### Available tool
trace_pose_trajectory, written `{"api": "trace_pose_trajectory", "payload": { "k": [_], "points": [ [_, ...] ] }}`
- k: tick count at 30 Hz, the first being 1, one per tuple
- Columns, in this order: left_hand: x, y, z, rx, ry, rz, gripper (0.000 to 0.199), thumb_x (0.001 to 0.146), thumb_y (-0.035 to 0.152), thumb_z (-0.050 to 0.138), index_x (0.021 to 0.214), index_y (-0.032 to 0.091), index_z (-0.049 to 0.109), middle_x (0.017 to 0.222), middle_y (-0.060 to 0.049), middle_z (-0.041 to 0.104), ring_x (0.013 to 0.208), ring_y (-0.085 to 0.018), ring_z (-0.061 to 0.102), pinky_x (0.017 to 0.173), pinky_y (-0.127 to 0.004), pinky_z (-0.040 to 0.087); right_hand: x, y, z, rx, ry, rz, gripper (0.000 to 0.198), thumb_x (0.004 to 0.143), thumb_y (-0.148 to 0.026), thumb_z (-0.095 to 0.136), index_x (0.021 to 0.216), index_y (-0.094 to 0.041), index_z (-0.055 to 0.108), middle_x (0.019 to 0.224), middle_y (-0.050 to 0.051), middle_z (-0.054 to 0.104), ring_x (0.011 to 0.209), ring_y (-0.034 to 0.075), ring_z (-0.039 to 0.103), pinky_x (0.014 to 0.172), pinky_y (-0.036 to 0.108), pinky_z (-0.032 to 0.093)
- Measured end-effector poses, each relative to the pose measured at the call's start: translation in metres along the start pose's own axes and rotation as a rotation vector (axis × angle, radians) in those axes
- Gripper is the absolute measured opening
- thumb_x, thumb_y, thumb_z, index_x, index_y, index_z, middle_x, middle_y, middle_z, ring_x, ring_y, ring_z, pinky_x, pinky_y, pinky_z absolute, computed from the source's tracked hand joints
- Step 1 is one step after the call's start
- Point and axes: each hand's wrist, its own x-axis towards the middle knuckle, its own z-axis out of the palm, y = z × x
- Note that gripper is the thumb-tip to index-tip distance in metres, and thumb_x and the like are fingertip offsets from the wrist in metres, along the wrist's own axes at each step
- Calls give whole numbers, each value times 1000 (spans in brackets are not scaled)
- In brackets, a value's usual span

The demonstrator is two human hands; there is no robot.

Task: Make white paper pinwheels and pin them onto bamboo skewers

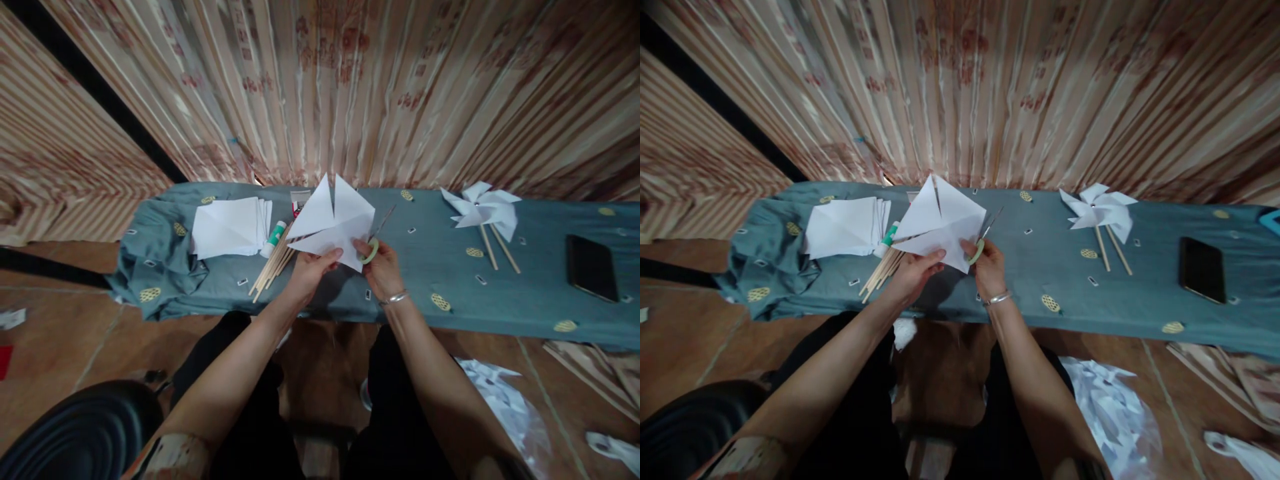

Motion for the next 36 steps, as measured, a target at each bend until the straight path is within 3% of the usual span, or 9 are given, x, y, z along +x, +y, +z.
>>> {"api": "trace_pose_trajectory", "payload": {
  "k": [6,8,11,16,20,28,36],
  "points": [
    [12,6,-13,71,182,125,34,56,31,80,83,16,65,85,-4,71,72,-16,63,57,-25,49,-10,-5,-5,-225,-114,-22,40,67,-59,75,73,-23,61,68,-1,63,63,15,56,59,30,46],
    [16,13,-22,76,237,137,32,55,30,80,80,15,65,82,-4,71,71,-17,64,57,-25,50,-16,-10,-10,-273,-235,33,43,72,-64,69,79,-22,64,70,1,65,61,14,55,56,28,43],
    [20,21,-34,63,289,161,31,54,31,80,77,15,65,82,-6,72,74,-18,65,58,-25,52,-29,-17,-16,-347,-437,146,56,70,-71,67,91,-19,66,77,4,69,65,14,59,57,26,43],
    [17,28,-41,28,262,158,31,57,33,79,75,13,64,73,-6,70,77,-23,69,63,-30,56,-44,-20,-20,-481,-666,271,56,66,-66,74,94,-18,68,77,4,71,64,13,61,58,24,46],
    [14,29,-39,11,254,155,31,54,30,80,76,15,63,75,-4,69,74,-20,67,63,-30,57,-45,-17,-20,-512,-685,300,49,64,-58,79,89,-18,69,74,2,71,63,13,62,59,24,47],
    [15,22,-39,92,287,138,26,57,28,80,57,17,55,56,-1,58,66,-18,63,56,-26,53,-43,-15,-16,-520,-668,280,48,67,-59,76,89,-17,69,71,2,69,61,11,59,59,24,46],
    [12,20,-35,92,232,165,25,57,30,78,68,16,61,68,-3,65,66,-17,61,57,-27,52,-42,-16,-16,-537,-673,273,51,68,-62,75,91,-17,69,72,2,69,59,11,57,58,23,44]
  ]
}}
